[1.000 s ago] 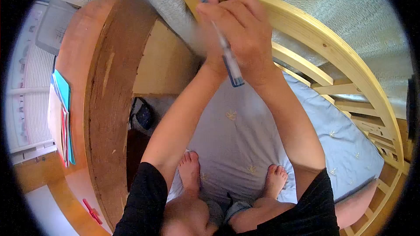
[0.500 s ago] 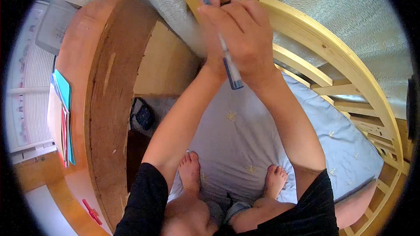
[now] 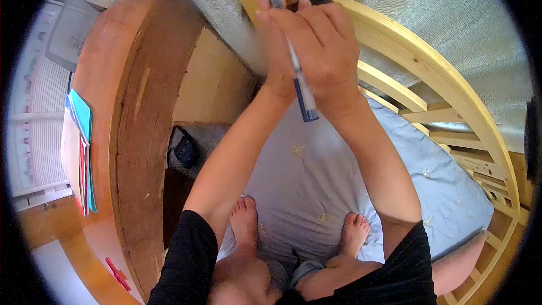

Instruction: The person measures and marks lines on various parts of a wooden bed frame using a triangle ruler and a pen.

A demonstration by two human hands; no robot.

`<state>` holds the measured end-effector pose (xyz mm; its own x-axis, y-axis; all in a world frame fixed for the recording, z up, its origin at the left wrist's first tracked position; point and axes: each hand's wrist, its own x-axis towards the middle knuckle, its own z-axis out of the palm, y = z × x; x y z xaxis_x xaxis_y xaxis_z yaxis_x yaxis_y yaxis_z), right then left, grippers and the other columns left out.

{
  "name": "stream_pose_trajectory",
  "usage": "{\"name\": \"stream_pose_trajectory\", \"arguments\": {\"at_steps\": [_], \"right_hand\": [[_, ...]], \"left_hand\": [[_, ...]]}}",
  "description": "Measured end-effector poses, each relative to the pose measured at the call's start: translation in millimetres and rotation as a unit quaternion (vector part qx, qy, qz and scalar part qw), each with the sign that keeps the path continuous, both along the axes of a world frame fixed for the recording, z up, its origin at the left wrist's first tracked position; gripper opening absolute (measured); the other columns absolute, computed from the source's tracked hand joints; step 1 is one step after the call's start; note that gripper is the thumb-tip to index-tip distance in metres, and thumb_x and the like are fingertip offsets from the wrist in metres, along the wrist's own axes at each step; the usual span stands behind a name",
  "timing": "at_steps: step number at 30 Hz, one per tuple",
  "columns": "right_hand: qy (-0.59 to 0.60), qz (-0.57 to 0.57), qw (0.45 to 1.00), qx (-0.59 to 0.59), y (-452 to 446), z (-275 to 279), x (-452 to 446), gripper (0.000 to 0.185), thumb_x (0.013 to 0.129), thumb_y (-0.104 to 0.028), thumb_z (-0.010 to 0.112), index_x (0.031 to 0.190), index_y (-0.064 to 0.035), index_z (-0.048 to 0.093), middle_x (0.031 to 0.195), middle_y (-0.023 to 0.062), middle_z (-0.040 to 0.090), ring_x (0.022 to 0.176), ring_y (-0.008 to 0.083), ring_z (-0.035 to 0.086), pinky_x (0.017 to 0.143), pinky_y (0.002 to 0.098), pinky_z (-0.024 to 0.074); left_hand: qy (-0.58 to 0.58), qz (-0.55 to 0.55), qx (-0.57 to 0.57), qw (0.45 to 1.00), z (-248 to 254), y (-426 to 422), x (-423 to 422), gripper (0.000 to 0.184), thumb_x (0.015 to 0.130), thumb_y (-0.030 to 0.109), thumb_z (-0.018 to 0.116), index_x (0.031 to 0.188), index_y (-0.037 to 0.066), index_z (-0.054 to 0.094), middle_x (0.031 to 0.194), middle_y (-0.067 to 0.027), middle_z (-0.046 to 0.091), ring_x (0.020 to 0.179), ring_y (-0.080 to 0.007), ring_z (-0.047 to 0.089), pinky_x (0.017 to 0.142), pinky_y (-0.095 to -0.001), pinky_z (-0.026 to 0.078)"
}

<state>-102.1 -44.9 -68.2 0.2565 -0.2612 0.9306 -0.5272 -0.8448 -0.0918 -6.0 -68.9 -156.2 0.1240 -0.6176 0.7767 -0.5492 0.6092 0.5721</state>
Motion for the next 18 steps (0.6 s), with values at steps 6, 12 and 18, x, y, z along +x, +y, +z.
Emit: {"name": "stream_pose_trajectory", "arguments": {"at_steps": [6,12,18], "right_hand": [[-0.002,-0.006,1.0,-0.023,-2.2,-0.2,-5.1,0.043,0.064,-0.01,0.07,0.107,-0.0036,0.066,0.092,0.0119,0.063,0.081,0.0263,0.057,0.072,0.0358,0.0501],[-0.003,-0.012,1.0,-0.011,2.9,2.8,-11.6,0.045,0.064,-0.009,0.07,0.109,-0.0047,0.066,0.092,0.0118,0.062,0.079,0.0257,0.055,0.07,0.0356,0.0487],[-0.015,0.004,1.0,-0.009,3.3,0.0,-17.9,0.04,0.065,-0.009,0.07,0.105,-0.0061,0.067,0.093,0.0103,0.062,0.078,0.0261,0.055,0.069,0.0359,0.0479]], "left_hand": [[-0.136,0.087,-0.074,0.984,-0.3,4.0,2.4,0.052,0.099,0.03,0.04,0.14,0.0,0.039,0.141,-0.0252,0.035,0.133,-0.0426,0.028,0.109,-0.0515,0.02],[-0.188,0.124,-0.1,0.969,-1.4,3.0,2.5,0.056,0.097,0.031,0.04,0.142,-0.002,0.039,0.146,-0.0299,0.03,0.138,-0.05,0.021,0.112,-0.0582,0.014],[-0.131,0.094,-0.096,0.982,5.0,7.9,-1.3,0.056,0.095,0.03,0.042,0.143,0.001,0.041,0.15,-0.0255,0.026,0.139,-0.0501,0.019,0.111,-0.0596,0.016]]}}
